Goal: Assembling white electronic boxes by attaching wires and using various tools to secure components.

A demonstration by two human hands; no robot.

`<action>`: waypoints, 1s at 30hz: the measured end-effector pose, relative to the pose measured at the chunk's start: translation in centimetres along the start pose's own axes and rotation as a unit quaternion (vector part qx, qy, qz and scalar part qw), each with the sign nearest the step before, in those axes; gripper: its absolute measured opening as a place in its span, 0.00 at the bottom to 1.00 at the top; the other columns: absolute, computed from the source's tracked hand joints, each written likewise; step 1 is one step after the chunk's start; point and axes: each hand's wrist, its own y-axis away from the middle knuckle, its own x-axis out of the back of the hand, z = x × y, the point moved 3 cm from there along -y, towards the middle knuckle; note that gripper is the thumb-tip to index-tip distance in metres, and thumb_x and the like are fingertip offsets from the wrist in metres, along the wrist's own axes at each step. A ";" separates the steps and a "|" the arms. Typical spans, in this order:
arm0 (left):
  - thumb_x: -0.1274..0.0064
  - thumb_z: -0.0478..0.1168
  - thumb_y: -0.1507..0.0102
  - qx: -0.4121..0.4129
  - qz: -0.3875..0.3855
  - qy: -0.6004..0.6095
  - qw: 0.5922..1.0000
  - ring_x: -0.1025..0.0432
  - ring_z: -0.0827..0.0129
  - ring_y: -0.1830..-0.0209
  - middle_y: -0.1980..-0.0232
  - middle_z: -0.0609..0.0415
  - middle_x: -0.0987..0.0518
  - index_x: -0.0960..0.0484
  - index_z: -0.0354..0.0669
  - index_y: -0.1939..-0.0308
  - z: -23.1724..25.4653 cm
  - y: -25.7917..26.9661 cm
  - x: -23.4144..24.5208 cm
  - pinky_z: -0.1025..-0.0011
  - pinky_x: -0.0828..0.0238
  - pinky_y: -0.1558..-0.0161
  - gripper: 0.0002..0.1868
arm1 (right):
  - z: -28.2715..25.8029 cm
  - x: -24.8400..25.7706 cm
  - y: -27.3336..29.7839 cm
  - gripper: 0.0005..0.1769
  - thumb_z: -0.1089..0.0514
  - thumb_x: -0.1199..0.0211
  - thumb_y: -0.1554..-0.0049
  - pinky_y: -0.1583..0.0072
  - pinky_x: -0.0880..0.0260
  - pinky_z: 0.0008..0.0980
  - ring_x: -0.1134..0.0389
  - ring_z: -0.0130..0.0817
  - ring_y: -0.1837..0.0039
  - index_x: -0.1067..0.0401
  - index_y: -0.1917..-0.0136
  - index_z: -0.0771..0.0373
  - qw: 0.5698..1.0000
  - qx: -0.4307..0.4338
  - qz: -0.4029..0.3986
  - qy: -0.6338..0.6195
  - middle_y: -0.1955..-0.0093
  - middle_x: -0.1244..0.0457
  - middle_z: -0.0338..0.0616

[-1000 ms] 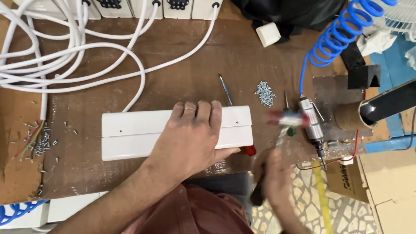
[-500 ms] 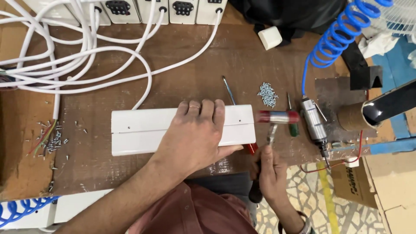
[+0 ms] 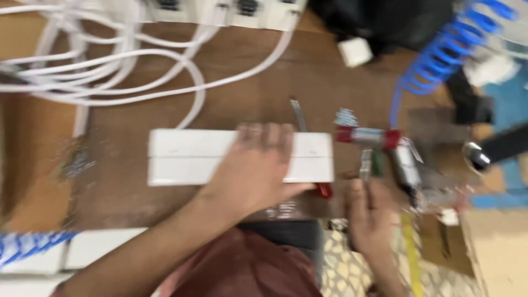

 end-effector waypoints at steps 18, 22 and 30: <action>0.56 0.81 0.47 0.063 0.156 0.000 0.986 0.25 0.49 0.57 0.61 0.41 0.21 0.20 0.27 0.58 -3.6 4.5 1.5 0.55 0.31 0.47 0.53 | -29.9 -13.1 -12.2 0.25 0.43 0.35 0.43 0.62 0.28 0.38 0.27 0.40 0.63 0.24 0.33 0.42 0.665 0.539 -0.301 0.419 0.54 0.28 0.38; 0.57 0.82 0.46 0.050 0.092 0.014 0.994 0.25 0.52 0.63 0.66 0.43 0.22 0.20 0.25 0.61 -3.8 4.3 1.9 0.57 0.30 0.53 0.53 | -32.8 -16.1 -10.7 0.26 0.39 0.40 0.40 0.57 0.25 0.37 0.26 0.37 0.61 0.32 0.28 0.24 0.575 0.440 -0.346 0.596 0.55 0.27 0.33; 0.57 0.82 0.49 0.049 0.138 -0.010 0.989 0.23 0.53 0.63 0.64 0.42 0.20 0.19 0.24 0.56 -3.6 4.0 0.9 0.57 0.28 0.53 0.56 | -35.6 -17.8 -8.0 0.23 0.39 0.42 0.39 0.49 0.25 0.38 0.26 0.37 0.55 0.32 0.30 0.18 0.466 0.365 -0.412 0.692 0.53 0.28 0.31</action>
